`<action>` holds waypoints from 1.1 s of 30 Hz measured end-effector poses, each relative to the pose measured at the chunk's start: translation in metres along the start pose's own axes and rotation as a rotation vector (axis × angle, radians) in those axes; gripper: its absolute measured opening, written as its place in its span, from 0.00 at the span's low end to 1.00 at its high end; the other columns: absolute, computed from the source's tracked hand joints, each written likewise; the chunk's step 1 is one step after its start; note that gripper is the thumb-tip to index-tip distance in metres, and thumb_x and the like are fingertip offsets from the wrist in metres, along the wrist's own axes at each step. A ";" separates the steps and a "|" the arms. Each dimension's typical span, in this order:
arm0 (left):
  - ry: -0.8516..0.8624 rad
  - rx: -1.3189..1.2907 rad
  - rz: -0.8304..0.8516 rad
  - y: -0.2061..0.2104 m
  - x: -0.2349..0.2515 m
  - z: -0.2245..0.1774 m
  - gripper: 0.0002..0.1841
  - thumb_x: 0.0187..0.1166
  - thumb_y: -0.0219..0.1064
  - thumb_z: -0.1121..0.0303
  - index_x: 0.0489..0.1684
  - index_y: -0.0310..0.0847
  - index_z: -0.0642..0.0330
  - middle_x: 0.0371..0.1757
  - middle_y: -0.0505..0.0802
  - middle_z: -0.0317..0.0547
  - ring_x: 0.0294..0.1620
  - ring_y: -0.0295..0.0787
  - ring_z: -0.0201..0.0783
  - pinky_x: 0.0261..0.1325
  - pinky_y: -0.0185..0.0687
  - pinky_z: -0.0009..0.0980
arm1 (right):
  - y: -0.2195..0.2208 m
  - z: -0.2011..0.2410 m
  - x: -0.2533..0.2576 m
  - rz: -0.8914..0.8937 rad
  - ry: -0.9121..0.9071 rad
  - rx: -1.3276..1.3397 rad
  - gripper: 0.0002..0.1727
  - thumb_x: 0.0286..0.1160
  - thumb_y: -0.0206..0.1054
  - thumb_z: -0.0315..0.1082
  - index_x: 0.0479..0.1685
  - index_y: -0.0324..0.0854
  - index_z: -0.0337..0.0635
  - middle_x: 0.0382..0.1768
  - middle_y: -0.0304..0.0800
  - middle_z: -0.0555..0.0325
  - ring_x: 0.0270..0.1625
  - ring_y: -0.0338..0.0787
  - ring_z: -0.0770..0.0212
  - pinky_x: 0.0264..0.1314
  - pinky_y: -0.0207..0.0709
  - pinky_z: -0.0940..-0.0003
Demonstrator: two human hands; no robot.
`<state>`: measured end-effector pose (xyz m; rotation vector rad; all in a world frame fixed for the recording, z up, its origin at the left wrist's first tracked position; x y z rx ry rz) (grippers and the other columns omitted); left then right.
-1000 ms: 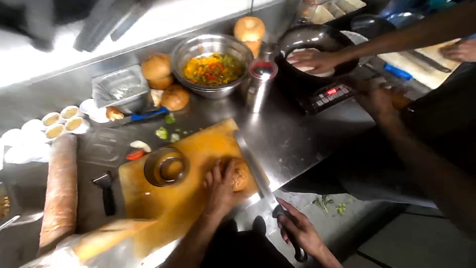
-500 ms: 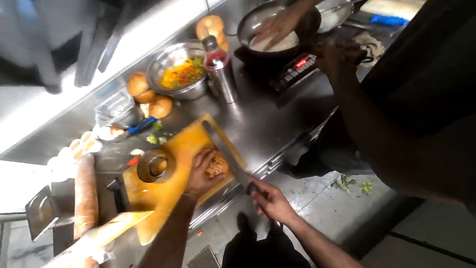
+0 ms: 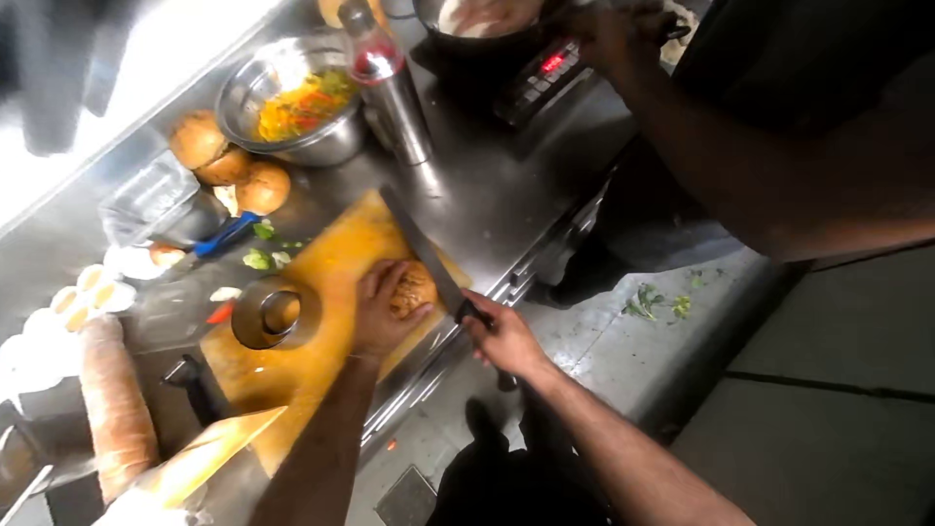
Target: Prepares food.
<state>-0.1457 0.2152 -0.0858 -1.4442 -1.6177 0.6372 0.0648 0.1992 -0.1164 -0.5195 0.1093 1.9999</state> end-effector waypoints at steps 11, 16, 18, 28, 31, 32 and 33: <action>0.044 0.018 -0.039 0.000 -0.001 -0.002 0.40 0.67 0.73 0.37 0.79 0.78 0.48 0.79 0.79 0.52 0.81 0.72 0.53 0.82 0.66 0.51 | 0.023 -0.043 -0.090 -0.077 0.033 0.063 0.29 0.87 0.61 0.40 0.88 0.69 0.57 0.27 0.90 0.58 0.20 0.87 0.65 0.26 0.87 0.64; 0.047 0.029 -0.050 -0.001 -0.004 -0.004 0.37 0.72 0.70 0.41 0.80 0.77 0.50 0.78 0.79 0.53 0.81 0.71 0.53 0.83 0.65 0.50 | 0.034 -0.002 0.005 -0.104 -0.082 0.085 0.29 0.89 0.59 0.37 0.89 0.67 0.56 0.34 0.91 0.50 0.19 0.88 0.60 0.21 0.88 0.61; 0.034 0.046 -0.049 0.001 -0.003 -0.002 0.37 0.73 0.67 0.39 0.80 0.77 0.49 0.79 0.79 0.53 0.81 0.71 0.53 0.83 0.65 0.50 | 0.039 -0.019 -0.037 -0.120 -0.083 0.067 0.29 0.90 0.58 0.40 0.90 0.65 0.61 0.30 0.89 0.54 0.17 0.86 0.61 0.18 0.86 0.61; -0.134 0.005 -0.075 -0.008 -0.015 0.000 0.32 0.82 0.62 0.43 0.83 0.73 0.48 0.80 0.76 0.56 0.83 0.69 0.53 0.84 0.64 0.51 | 0.040 -0.016 -0.024 -0.075 -0.047 0.037 0.28 0.90 0.60 0.39 0.89 0.67 0.56 0.30 0.89 0.54 0.19 0.87 0.61 0.22 0.86 0.62; -0.023 0.011 -0.019 -0.019 -0.019 0.000 0.39 0.75 0.67 0.36 0.85 0.72 0.45 0.82 0.72 0.61 0.80 0.67 0.61 0.80 0.64 0.59 | 0.026 0.008 0.016 0.019 -0.067 0.110 0.28 0.90 0.58 0.35 0.89 0.67 0.54 0.31 0.87 0.52 0.17 0.83 0.62 0.19 0.83 0.66; 0.052 0.027 0.014 -0.017 -0.016 0.002 0.42 0.71 0.69 0.33 0.86 0.71 0.44 0.86 0.68 0.61 0.83 0.64 0.63 0.81 0.62 0.60 | 0.026 0.008 0.014 0.030 -0.071 0.134 0.28 0.91 0.57 0.34 0.89 0.67 0.54 0.30 0.87 0.52 0.17 0.83 0.62 0.18 0.82 0.67; 0.103 0.031 0.048 -0.012 -0.013 0.004 0.43 0.70 0.68 0.32 0.86 0.71 0.42 0.89 0.65 0.59 0.87 0.61 0.61 0.85 0.59 0.58 | 0.030 0.003 0.004 0.024 -0.070 0.140 0.28 0.91 0.57 0.35 0.90 0.66 0.55 0.30 0.86 0.52 0.17 0.83 0.61 0.18 0.82 0.66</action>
Point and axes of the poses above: each hand's wrist, its own x-axis towards the middle knuckle, its own y-axis out of the palm, z = x × y, the point moved 9 cm from there along x, towards the middle knuckle
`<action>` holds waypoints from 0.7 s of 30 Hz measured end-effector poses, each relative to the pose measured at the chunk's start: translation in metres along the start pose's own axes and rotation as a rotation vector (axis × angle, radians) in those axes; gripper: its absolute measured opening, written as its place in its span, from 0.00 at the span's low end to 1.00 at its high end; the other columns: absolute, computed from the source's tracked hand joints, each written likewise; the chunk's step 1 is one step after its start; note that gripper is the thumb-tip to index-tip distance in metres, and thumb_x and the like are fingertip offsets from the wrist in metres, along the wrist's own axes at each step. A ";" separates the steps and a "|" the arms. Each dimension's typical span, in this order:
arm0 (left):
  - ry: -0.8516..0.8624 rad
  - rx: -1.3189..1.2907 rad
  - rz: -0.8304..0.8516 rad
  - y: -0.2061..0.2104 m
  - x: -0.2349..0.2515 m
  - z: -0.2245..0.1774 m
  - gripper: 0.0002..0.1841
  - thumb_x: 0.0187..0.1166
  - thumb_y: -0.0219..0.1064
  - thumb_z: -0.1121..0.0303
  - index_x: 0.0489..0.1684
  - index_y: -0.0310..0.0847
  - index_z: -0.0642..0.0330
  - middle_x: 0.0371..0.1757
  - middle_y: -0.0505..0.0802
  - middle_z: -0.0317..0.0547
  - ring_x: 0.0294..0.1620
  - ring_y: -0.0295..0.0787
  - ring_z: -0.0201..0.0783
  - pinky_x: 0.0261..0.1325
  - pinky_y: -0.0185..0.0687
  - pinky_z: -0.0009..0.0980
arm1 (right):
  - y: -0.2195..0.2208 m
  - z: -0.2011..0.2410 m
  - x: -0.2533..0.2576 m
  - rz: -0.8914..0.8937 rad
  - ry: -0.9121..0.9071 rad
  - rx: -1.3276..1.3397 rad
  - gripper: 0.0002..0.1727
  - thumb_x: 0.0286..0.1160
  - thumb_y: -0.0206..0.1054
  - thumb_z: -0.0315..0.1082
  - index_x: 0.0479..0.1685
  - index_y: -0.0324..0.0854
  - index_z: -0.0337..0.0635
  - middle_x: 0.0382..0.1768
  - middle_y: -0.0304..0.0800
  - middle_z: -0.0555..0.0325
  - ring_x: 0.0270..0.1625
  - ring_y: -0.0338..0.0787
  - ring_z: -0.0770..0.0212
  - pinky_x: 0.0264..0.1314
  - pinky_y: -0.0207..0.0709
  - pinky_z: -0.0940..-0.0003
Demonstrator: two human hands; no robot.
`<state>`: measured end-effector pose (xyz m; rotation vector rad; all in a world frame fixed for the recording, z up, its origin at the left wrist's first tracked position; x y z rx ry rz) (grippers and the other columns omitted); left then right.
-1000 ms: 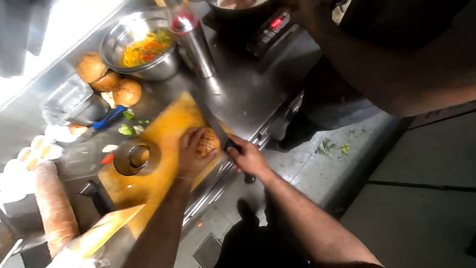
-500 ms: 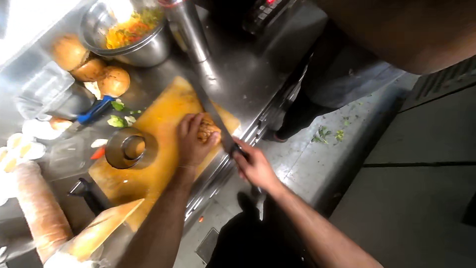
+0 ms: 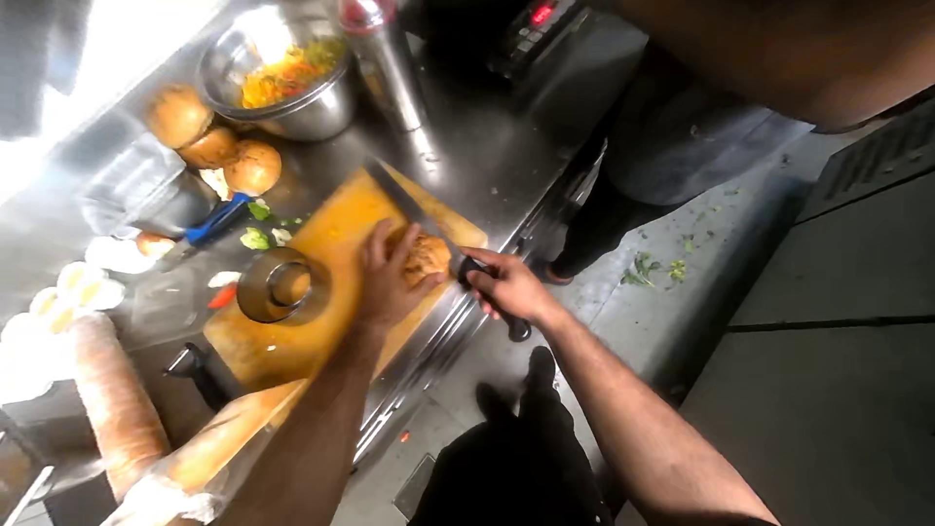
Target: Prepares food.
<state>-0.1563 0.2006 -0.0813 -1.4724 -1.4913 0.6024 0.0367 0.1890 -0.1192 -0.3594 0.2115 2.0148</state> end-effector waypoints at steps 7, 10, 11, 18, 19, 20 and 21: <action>-0.048 -0.092 -0.086 0.006 0.002 0.007 0.28 0.81 0.65 0.46 0.78 0.79 0.48 0.80 0.76 0.59 0.81 0.71 0.53 0.82 0.68 0.46 | 0.043 -0.067 -0.163 -0.175 0.044 0.101 0.29 0.87 0.59 0.36 0.87 0.68 0.46 0.26 0.88 0.61 0.18 0.85 0.65 0.18 0.85 0.68; -0.220 -0.100 -0.122 0.002 -0.006 0.002 0.27 0.87 0.59 0.49 0.81 0.75 0.48 0.79 0.75 0.60 0.81 0.71 0.52 0.83 0.68 0.47 | 0.036 -0.043 -0.083 -0.143 0.054 -0.027 0.29 0.89 0.59 0.37 0.89 0.67 0.53 0.29 0.90 0.56 0.20 0.87 0.63 0.23 0.86 0.64; -0.290 -0.103 -0.121 -0.002 -0.010 0.000 0.28 0.88 0.57 0.47 0.83 0.73 0.47 0.80 0.74 0.61 0.81 0.70 0.54 0.83 0.68 0.49 | 0.028 -0.027 -0.049 -0.093 0.046 -0.049 0.28 0.90 0.58 0.38 0.90 0.66 0.53 0.32 0.90 0.55 0.21 0.87 0.62 0.24 0.86 0.64; -0.009 0.005 -0.018 0.002 -0.008 0.009 0.39 0.76 0.63 0.34 0.85 0.71 0.45 0.85 0.71 0.55 0.86 0.64 0.57 0.87 0.59 0.54 | 0.007 -0.003 -0.018 0.039 0.008 -0.033 0.28 0.92 0.55 0.36 0.90 0.64 0.55 0.29 0.85 0.52 0.16 0.82 0.61 0.17 0.81 0.65; -0.009 0.007 -0.025 0.005 -0.005 0.009 0.36 0.78 0.62 0.36 0.83 0.73 0.45 0.84 0.72 0.55 0.85 0.65 0.56 0.86 0.59 0.53 | 0.010 -0.016 -0.050 0.002 0.020 -0.029 0.28 0.92 0.55 0.37 0.91 0.64 0.57 0.28 0.86 0.52 0.16 0.83 0.59 0.16 0.83 0.63; -0.013 0.007 -0.034 0.006 -0.004 0.010 0.34 0.79 0.61 0.38 0.82 0.74 0.45 0.83 0.74 0.56 0.84 0.66 0.57 0.86 0.60 0.54 | 0.015 -0.031 -0.088 -0.026 0.039 -0.004 0.29 0.91 0.56 0.38 0.90 0.65 0.60 0.27 0.86 0.53 0.15 0.83 0.59 0.15 0.84 0.62; -0.016 0.007 -0.048 0.006 -0.003 0.011 0.33 0.80 0.60 0.38 0.81 0.76 0.45 0.82 0.74 0.56 0.83 0.67 0.57 0.85 0.60 0.53 | 0.021 -0.046 -0.123 -0.050 0.068 0.030 0.29 0.89 0.57 0.39 0.90 0.66 0.61 0.28 0.87 0.55 0.17 0.84 0.60 0.16 0.84 0.63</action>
Point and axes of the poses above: each hand's wrist, its own x-axis towards the middle knuckle, its own y-axis out of the palm, z = x × y, the point moved 9 cm from there along x, towards the middle knuckle
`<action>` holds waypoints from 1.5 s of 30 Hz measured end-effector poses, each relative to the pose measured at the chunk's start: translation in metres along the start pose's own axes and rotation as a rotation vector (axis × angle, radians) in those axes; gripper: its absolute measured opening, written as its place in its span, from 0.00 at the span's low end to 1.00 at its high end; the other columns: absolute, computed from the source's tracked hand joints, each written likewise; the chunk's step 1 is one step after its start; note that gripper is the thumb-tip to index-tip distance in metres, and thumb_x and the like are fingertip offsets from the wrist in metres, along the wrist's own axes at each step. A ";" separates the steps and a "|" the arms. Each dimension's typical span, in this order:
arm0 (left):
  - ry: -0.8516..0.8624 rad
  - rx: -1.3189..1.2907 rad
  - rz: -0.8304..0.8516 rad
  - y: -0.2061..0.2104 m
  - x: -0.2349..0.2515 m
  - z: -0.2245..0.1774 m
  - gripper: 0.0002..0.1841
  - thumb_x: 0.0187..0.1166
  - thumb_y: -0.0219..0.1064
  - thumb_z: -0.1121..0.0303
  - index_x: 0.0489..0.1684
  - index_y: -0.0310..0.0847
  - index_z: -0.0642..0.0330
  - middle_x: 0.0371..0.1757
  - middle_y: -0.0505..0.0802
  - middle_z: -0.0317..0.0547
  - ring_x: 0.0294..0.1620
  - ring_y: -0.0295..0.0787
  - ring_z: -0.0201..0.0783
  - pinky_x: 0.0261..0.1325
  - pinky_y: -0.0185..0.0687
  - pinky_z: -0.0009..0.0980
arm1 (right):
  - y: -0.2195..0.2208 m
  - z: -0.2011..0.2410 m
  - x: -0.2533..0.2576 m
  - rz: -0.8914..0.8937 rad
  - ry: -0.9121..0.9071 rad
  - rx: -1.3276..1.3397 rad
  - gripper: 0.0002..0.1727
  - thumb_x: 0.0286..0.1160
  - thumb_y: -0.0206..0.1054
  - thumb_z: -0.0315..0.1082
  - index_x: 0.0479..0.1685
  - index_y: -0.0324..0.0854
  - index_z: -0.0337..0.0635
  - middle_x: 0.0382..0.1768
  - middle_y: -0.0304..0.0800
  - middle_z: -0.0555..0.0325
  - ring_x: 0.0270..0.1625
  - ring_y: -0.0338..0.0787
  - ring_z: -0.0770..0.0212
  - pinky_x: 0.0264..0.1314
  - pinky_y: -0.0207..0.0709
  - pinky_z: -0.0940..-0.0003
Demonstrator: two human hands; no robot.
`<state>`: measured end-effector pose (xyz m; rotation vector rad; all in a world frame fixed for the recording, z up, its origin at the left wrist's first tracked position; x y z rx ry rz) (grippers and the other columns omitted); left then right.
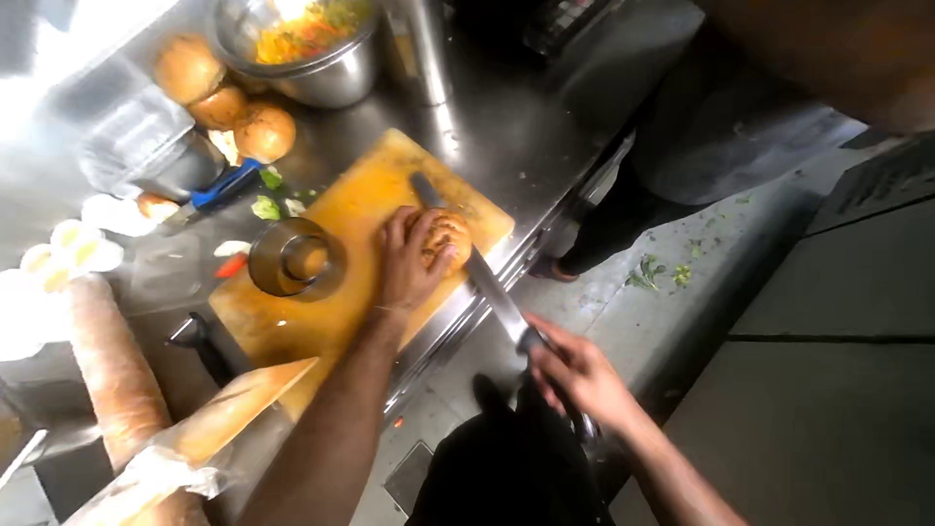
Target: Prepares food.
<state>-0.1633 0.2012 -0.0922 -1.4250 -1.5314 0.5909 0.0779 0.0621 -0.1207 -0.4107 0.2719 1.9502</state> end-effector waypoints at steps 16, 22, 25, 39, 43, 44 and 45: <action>-0.112 -0.023 -0.042 -0.009 0.004 0.014 0.31 0.83 0.61 0.44 0.82 0.74 0.50 0.78 0.78 0.60 0.81 0.71 0.55 0.84 0.64 0.50 | 0.002 0.034 0.046 0.042 -0.025 -0.031 0.28 0.92 0.55 0.37 0.90 0.65 0.60 0.29 0.85 0.52 0.16 0.82 0.60 0.15 0.81 0.65; -0.236 -0.046 -0.082 -0.010 -0.002 0.016 0.29 0.87 0.57 0.48 0.84 0.72 0.49 0.75 0.77 0.62 0.78 0.72 0.56 0.81 0.69 0.48 | 0.029 -0.010 -0.010 -0.082 0.020 0.024 0.28 0.87 0.58 0.35 0.88 0.68 0.52 0.28 0.89 0.58 0.18 0.85 0.65 0.20 0.85 0.68; -0.470 -0.110 -0.073 -0.017 -0.020 0.006 0.32 0.91 0.48 0.45 0.91 0.61 0.50 0.80 0.71 0.66 0.81 0.68 0.59 0.83 0.65 0.52 | 0.025 0.030 0.085 -0.017 -0.058 -0.030 0.28 0.91 0.57 0.36 0.90 0.65 0.51 0.32 0.89 0.54 0.20 0.86 0.63 0.21 0.84 0.67; -0.181 -0.109 -0.134 -0.015 0.001 0.021 0.25 0.83 0.64 0.49 0.73 0.82 0.52 0.71 0.78 0.60 0.73 0.75 0.51 0.77 0.72 0.42 | 0.025 -0.019 -0.032 -0.068 0.013 0.052 0.29 0.86 0.58 0.35 0.88 0.69 0.52 0.30 0.89 0.57 0.18 0.85 0.64 0.19 0.85 0.68; -0.339 -0.137 -0.164 -0.015 -0.009 0.017 0.24 0.89 0.56 0.51 0.78 0.77 0.50 0.72 0.76 0.60 0.74 0.73 0.51 0.78 0.71 0.42 | 0.044 0.030 0.083 -0.026 -0.050 0.025 0.28 0.91 0.57 0.34 0.90 0.65 0.50 0.30 0.87 0.55 0.20 0.85 0.63 0.20 0.84 0.67; -0.378 -0.133 -0.193 -0.017 -0.011 0.017 0.24 0.90 0.55 0.52 0.78 0.77 0.51 0.72 0.76 0.61 0.74 0.73 0.51 0.77 0.72 0.42 | 0.046 0.044 0.109 0.004 -0.058 0.016 0.28 0.91 0.56 0.35 0.90 0.65 0.51 0.31 0.87 0.54 0.20 0.85 0.63 0.21 0.84 0.67; -0.420 -0.121 -0.216 -0.018 -0.013 0.018 0.23 0.91 0.54 0.52 0.78 0.77 0.52 0.72 0.75 0.61 0.74 0.73 0.52 0.77 0.72 0.42 | 0.048 0.051 0.123 0.032 -0.066 0.016 0.28 0.91 0.56 0.35 0.90 0.64 0.51 0.32 0.87 0.52 0.20 0.84 0.62 0.21 0.83 0.67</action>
Point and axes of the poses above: each hand's wrist, its own x-axis towards the middle knuckle, its own y-axis out of the palm, z = x × y, the point moved 9 cm from there along x, towards the middle knuckle
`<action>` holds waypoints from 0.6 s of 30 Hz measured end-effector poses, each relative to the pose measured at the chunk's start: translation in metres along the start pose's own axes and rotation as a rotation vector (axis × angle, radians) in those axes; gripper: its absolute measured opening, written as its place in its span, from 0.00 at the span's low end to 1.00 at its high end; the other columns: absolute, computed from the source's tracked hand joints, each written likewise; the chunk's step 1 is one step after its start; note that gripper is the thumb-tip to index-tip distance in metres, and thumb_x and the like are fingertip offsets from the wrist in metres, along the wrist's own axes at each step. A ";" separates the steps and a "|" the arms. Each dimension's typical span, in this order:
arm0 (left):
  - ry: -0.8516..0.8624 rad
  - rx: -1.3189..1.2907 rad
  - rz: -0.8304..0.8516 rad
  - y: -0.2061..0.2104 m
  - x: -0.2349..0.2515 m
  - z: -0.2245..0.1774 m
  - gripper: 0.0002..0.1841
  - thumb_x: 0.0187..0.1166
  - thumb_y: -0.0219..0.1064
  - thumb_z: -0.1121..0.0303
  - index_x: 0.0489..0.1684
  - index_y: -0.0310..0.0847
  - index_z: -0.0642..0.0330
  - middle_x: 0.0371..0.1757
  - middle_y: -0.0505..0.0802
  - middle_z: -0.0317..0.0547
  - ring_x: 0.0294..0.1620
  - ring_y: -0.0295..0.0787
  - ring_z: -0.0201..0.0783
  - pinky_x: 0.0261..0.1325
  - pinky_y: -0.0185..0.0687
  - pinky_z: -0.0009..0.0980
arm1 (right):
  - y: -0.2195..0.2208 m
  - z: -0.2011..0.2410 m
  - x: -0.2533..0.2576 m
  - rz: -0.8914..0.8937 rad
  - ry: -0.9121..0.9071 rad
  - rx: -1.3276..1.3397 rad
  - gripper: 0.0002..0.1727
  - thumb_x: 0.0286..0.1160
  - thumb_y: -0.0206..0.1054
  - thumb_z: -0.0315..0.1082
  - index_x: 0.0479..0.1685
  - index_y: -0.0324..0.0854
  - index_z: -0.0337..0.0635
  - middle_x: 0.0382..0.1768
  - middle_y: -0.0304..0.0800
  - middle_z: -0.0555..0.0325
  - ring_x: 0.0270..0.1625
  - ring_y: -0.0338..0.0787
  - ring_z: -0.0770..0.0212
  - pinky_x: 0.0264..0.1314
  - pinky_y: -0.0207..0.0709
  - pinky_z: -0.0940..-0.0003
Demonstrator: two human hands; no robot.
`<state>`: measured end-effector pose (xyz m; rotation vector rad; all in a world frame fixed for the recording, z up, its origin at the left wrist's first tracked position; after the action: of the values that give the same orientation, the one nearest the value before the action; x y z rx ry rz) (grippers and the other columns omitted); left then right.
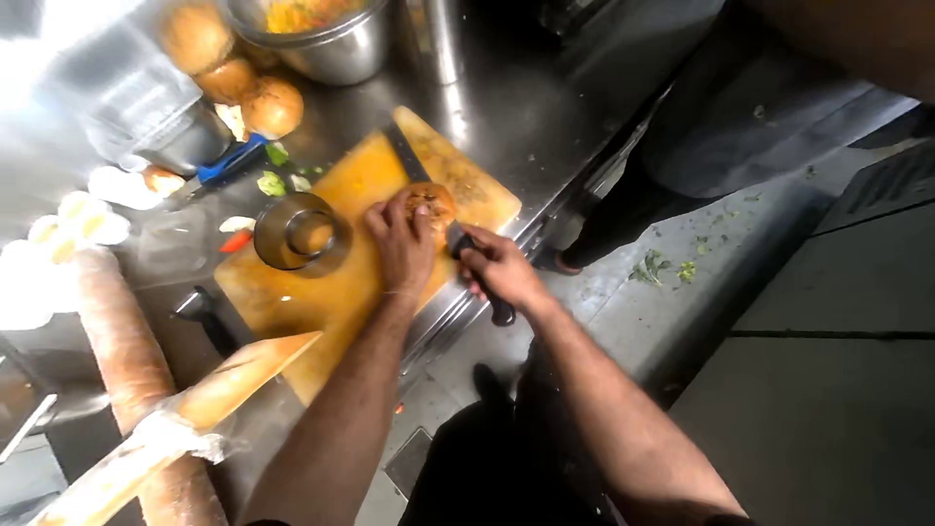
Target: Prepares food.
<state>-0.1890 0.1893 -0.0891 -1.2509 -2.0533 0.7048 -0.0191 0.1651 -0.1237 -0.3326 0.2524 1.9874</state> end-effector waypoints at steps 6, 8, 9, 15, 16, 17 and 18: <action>-0.090 0.050 -0.097 0.000 0.004 0.001 0.21 0.90 0.56 0.55 0.71 0.79 0.59 0.72 0.74 0.64 0.76 0.69 0.56 0.80 0.67 0.43 | 0.004 -0.056 -0.145 -0.032 0.060 0.006 0.29 0.89 0.57 0.37 0.90 0.66 0.59 0.31 0.88 0.57 0.18 0.85 0.62 0.18 0.85 0.65; -0.101 0.030 -0.082 -0.001 0.002 0.002 0.21 0.90 0.54 0.55 0.70 0.79 0.60 0.72 0.74 0.64 0.77 0.68 0.57 0.80 0.65 0.44 | 0.012 -0.065 -0.159 -0.066 0.069 0.040 0.29 0.87 0.57 0.35 0.89 0.67 0.51 0.29 0.88 0.59 0.19 0.85 0.65 0.20 0.86 0.68; -0.111 0.017 -0.063 -0.001 0.001 0.002 0.22 0.91 0.52 0.55 0.72 0.78 0.60 0.73 0.74 0.64 0.77 0.68 0.57 0.81 0.65 0.44 | 0.015 -0.061 -0.147 -0.076 0.071 0.020 0.29 0.87 0.58 0.35 0.88 0.67 0.50 0.28 0.89 0.59 0.19 0.86 0.65 0.21 0.86 0.69; -0.115 -0.207 -0.015 -0.012 0.002 0.015 0.24 0.92 0.47 0.59 0.78 0.74 0.61 0.74 0.72 0.64 0.77 0.67 0.53 0.81 0.63 0.43 | 0.031 -0.019 -0.032 0.003 0.000 0.121 0.28 0.92 0.56 0.34 0.90 0.64 0.52 0.33 0.87 0.51 0.19 0.84 0.61 0.18 0.83 0.67; -0.131 -0.238 -0.023 -0.014 0.004 0.019 0.23 0.91 0.48 0.61 0.77 0.74 0.63 0.74 0.72 0.65 0.77 0.68 0.53 0.81 0.64 0.42 | 0.032 -0.020 -0.041 0.013 0.006 0.144 0.28 0.92 0.55 0.34 0.90 0.64 0.53 0.32 0.87 0.51 0.18 0.84 0.61 0.17 0.82 0.67; -0.155 -0.238 -0.031 -0.015 0.006 0.022 0.22 0.91 0.50 0.63 0.77 0.73 0.63 0.75 0.72 0.65 0.77 0.68 0.53 0.81 0.66 0.42 | 0.033 -0.025 -0.058 0.017 0.017 0.147 0.28 0.92 0.55 0.35 0.91 0.64 0.55 0.32 0.87 0.52 0.18 0.84 0.61 0.16 0.82 0.67; -0.178 -0.220 -0.041 -0.015 0.007 0.022 0.21 0.92 0.50 0.64 0.76 0.73 0.63 0.76 0.71 0.65 0.78 0.68 0.53 0.81 0.66 0.41 | 0.034 -0.031 -0.079 0.019 0.038 0.144 0.29 0.92 0.55 0.35 0.91 0.63 0.56 0.31 0.86 0.52 0.17 0.83 0.61 0.16 0.82 0.67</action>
<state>-0.2166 0.1874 -0.0918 -1.3009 -2.3480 0.6031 -0.0137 0.0737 -0.1244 -0.2763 0.4224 1.9706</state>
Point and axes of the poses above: each hand's wrist, its own x-axis towards the middle knuckle, its own y-axis out of the palm, z = x × y, the point moved 9 cm from there along x, towards the middle knuckle
